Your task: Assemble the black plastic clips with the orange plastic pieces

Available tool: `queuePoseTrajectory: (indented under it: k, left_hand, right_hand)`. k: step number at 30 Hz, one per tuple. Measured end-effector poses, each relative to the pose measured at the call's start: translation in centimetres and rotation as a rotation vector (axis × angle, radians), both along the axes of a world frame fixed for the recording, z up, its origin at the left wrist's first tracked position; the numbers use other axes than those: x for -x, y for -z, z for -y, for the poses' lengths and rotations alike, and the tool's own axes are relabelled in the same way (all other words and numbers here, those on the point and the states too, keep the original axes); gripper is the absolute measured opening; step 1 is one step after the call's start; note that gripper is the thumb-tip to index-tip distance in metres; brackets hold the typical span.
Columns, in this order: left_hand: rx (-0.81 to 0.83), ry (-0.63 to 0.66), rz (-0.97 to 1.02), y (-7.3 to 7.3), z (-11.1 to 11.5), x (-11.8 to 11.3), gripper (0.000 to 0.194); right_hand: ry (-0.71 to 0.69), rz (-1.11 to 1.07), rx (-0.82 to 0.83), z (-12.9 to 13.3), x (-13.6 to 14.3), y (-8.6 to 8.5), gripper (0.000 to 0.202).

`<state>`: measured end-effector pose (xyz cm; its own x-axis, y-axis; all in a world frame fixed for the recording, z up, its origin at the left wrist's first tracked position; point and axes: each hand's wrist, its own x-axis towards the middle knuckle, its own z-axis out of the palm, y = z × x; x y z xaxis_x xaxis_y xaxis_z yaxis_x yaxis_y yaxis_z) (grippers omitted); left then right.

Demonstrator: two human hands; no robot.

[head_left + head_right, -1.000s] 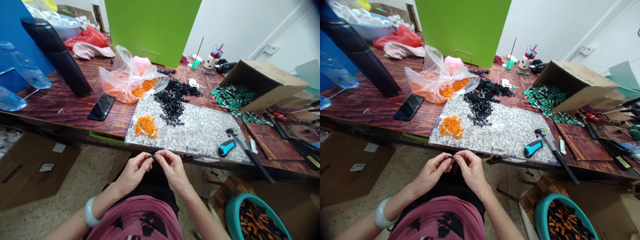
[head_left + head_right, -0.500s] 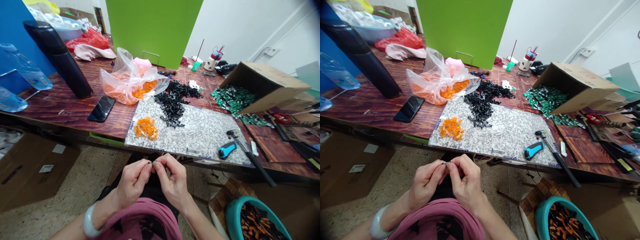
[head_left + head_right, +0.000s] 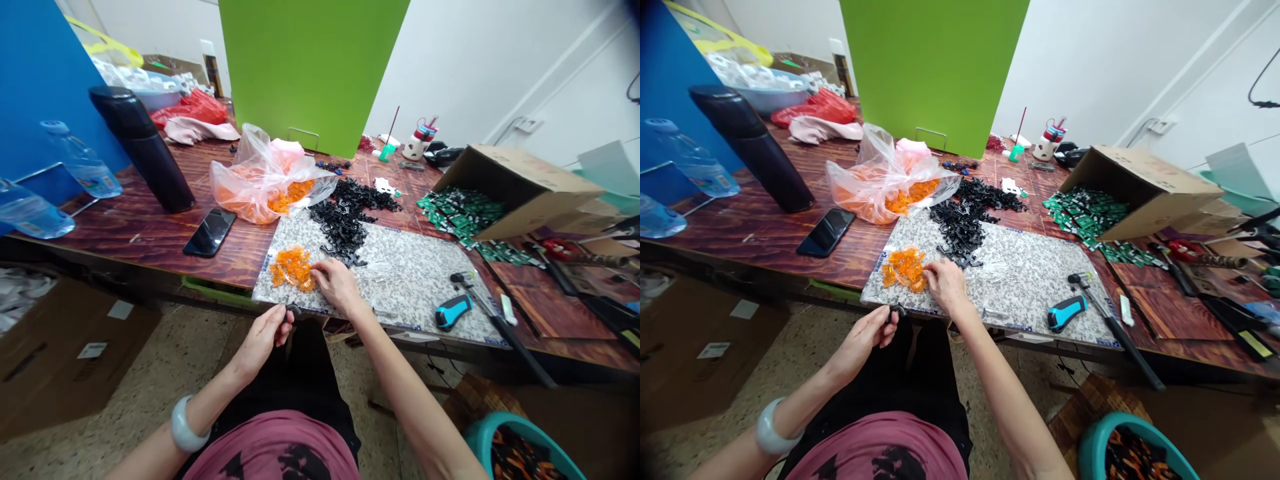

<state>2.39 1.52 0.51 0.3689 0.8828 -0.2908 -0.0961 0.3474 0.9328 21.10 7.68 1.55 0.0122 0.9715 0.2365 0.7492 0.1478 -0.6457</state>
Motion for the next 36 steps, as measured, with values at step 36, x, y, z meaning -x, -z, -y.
queuePoseTrajectory:
  k: [36]
  left_hand:
    - [-0.040,0.139,-0.032,0.6,0.6,-1.0,0.030]
  right_hand:
    - [0.004,0.136,-0.107,7.0,-4.6,0.1,0.015]
